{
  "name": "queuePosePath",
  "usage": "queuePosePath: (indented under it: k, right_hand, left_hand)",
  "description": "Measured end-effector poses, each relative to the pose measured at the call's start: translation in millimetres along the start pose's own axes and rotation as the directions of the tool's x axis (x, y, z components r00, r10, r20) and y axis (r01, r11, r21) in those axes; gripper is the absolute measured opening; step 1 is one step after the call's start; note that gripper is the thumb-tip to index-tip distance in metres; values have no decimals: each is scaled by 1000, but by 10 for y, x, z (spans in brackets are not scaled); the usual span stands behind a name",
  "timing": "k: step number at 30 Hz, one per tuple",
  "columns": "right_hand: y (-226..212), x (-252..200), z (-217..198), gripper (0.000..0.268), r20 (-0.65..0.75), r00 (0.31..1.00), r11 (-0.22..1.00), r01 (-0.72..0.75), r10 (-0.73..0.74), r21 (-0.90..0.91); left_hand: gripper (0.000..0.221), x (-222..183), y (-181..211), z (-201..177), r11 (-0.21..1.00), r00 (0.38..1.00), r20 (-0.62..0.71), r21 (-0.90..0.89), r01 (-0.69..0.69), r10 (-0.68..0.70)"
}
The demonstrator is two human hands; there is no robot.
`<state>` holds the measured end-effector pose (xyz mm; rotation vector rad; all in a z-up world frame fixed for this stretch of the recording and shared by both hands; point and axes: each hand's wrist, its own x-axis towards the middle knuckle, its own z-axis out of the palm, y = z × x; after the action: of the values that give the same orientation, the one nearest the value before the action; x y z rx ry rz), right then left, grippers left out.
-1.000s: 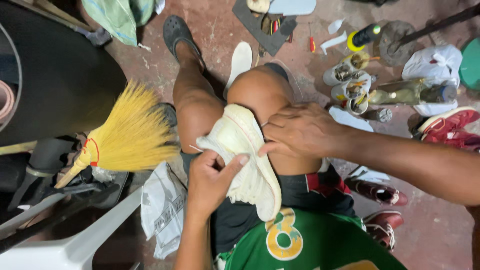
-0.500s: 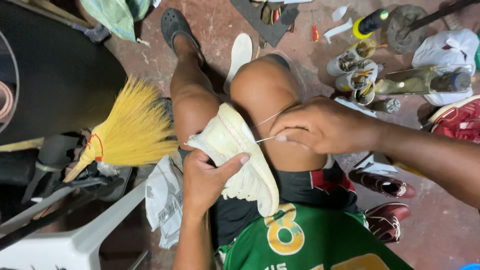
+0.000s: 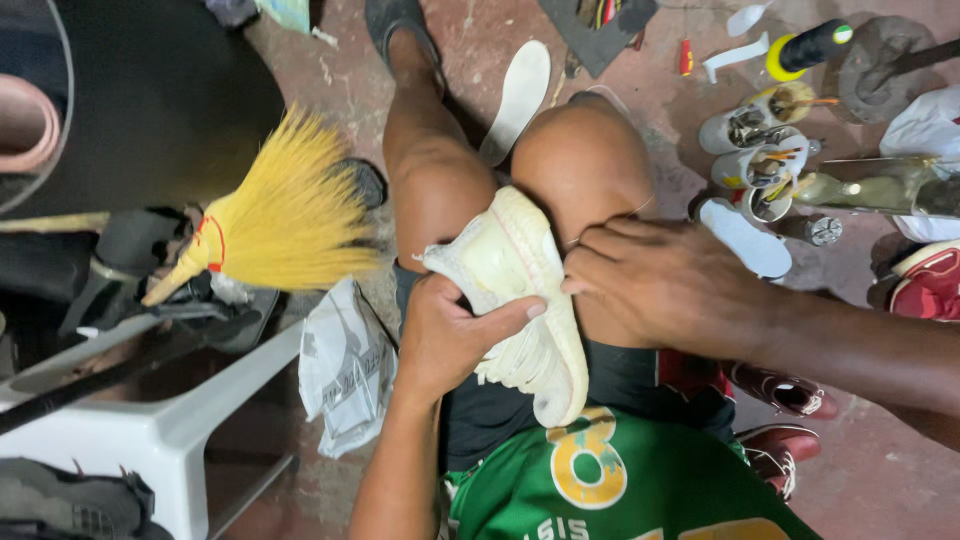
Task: The person stitches the sole of a sneaker using a curved needle and thread, pulling the thread tight through the material.
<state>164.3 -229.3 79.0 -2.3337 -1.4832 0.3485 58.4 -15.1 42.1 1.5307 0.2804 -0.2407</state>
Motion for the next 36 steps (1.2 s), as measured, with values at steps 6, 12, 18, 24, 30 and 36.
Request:
queuePosePath:
  k: [6, 12, 18, 24, 30, 36]
  right_hand:
    - [117, 133, 55, 32, -38, 999, 996, -4, 0, -92]
    - [94, 179, 97, 30, -8, 999, 980, -41, 41, -197]
    - [205, 160, 63, 28, 100, 994, 999, -44, 46, -27]
    - [217, 52, 53, 14, 204, 972, 981, -144, 115, 130]
    - [255, 15, 74, 16, 152, 985, 984, -99, 76, 147]
    - [247, -35, 90, 15, 97, 992, 980, -93, 77, 177]
  left_hand:
    - [29, 27, -3, -11, 998, 998, -14, -40, 53, -53]
    - [28, 38, -8, -44, 998, 999, -14, -36, 47, -48]
    - [23, 15, -81, -52, 1000, 1000, -3, -13, -21, 21]
    - [11, -73, -331, -102, 990, 992, -32, -59, -127, 125]
    - [9, -79, -353, -50, 985, 980, -94, 28, -171, 173]
    - [14, -68, -314, -33, 980, 975, -128, 104, -170, 182]
